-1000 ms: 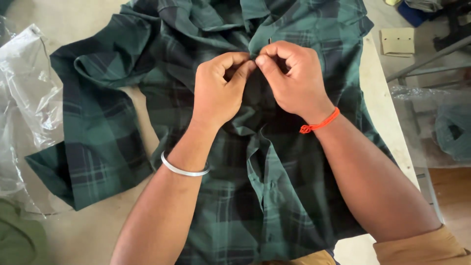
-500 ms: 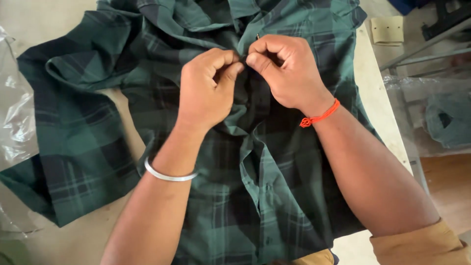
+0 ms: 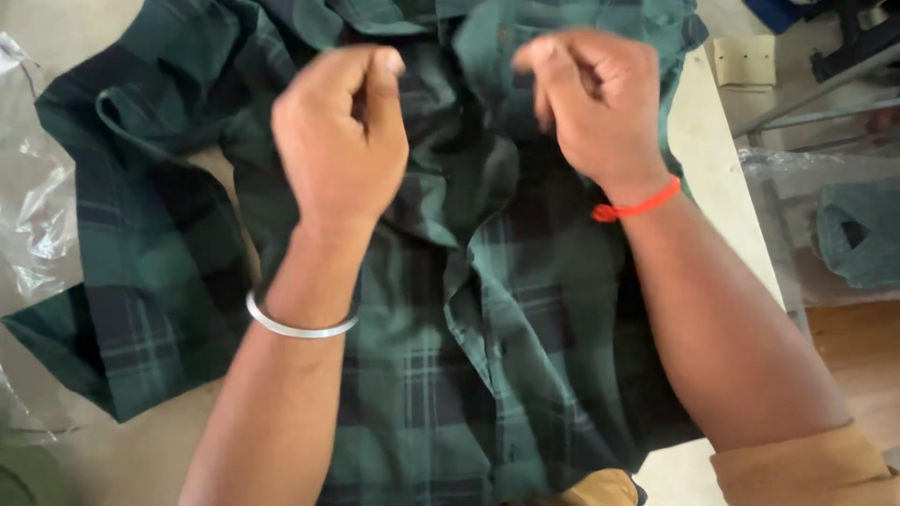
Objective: The recorder is buttoning up a green and black plaid shirt on a table.
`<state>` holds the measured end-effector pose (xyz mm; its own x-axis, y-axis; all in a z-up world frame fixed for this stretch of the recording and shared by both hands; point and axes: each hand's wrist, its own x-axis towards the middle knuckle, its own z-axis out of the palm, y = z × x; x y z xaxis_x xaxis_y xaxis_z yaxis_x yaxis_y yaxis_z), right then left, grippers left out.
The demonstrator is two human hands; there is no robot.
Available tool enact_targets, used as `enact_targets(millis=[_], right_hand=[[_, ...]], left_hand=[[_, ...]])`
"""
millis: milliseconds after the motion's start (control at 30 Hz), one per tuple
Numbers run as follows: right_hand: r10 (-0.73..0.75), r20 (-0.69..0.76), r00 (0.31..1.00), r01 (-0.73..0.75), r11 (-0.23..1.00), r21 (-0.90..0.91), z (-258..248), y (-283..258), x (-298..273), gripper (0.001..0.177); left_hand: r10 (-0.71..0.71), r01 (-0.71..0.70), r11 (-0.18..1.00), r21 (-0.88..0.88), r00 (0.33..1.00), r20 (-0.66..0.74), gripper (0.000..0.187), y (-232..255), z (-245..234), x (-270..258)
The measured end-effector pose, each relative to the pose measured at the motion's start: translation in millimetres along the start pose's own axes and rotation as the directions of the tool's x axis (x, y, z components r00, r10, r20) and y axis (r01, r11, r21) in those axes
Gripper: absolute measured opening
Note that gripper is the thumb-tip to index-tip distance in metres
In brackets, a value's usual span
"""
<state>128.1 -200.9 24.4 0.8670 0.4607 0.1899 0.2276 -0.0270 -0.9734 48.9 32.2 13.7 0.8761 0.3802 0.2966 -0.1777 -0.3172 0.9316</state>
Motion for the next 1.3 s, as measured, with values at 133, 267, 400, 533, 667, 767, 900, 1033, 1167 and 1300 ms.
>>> enact_targets(millis=[133, 267, 400, 533, 667, 767, 900, 1033, 1167, 1300], right_hand=[[-0.473, 0.030, 0.881, 0.354, 0.615, -0.704, -2, 28, 7, 0.038], [-0.293, 0.105, 0.950, 0.194, 0.294, -0.936, 9, 42, 17, 0.079], [-0.325, 0.241, 0.914, 0.313, 0.192, -0.930, -13, 54, 48, 0.078], [-0.348, 0.194, 0.917, 0.327, 0.382, -0.865, -39, 51, 57, 0.032], [-0.584, 0.106, 0.805, 0.453, 0.489, -0.746, -61, 45, 43, 0.021], [-0.689, 0.162, 0.707, 0.604, 0.468, -0.645, -70, 7, 43, 0.039], [-0.416, 0.130, 0.900, 0.418, 0.738, -0.530, -82, 12, 45, 0.028], [-0.325, 0.352, 0.878, 0.478, 0.570, -0.668, -75, 13, 50, 0.020], [-0.296, 0.368, 0.882, 0.449, 0.289, -0.846, -27, -34, 52, 0.010], [-0.425, 0.362, 0.830, 0.493, 0.252, -0.833, -25, -37, 57, 0.008]], left_hand=[[0.413, -0.391, 0.716, 0.578, 0.905, 0.102, 0.019, 12, -21, 10], [0.068, -0.333, 0.584, 0.740, 0.929, 0.364, 0.058, -39, -27, 38], [0.002, -0.341, 0.542, 0.768, 0.914, 0.405, 0.067, -61, -29, 69], [-0.005, -0.269, 0.533, 0.802, 0.947, 0.321, 0.061, -65, -29, 76], [0.037, -0.260, 0.545, 0.797, 0.957, 0.287, 0.051, -68, -29, 78], [0.083, -0.287, 0.554, 0.781, 0.953, 0.291, 0.049, -69, -31, 80], [0.146, -0.301, 0.575, 0.761, 0.953, 0.266, 0.055, -66, -35, 76], [0.389, -0.477, 0.577, 0.663, 0.875, 0.290, 0.059, -52, -32, 78], [0.439, -0.569, 0.585, 0.578, 0.821, 0.365, 0.047, -58, -28, 80], [0.433, -0.583, 0.605, 0.542, 0.812, 0.391, 0.036, -55, -21, 79]])
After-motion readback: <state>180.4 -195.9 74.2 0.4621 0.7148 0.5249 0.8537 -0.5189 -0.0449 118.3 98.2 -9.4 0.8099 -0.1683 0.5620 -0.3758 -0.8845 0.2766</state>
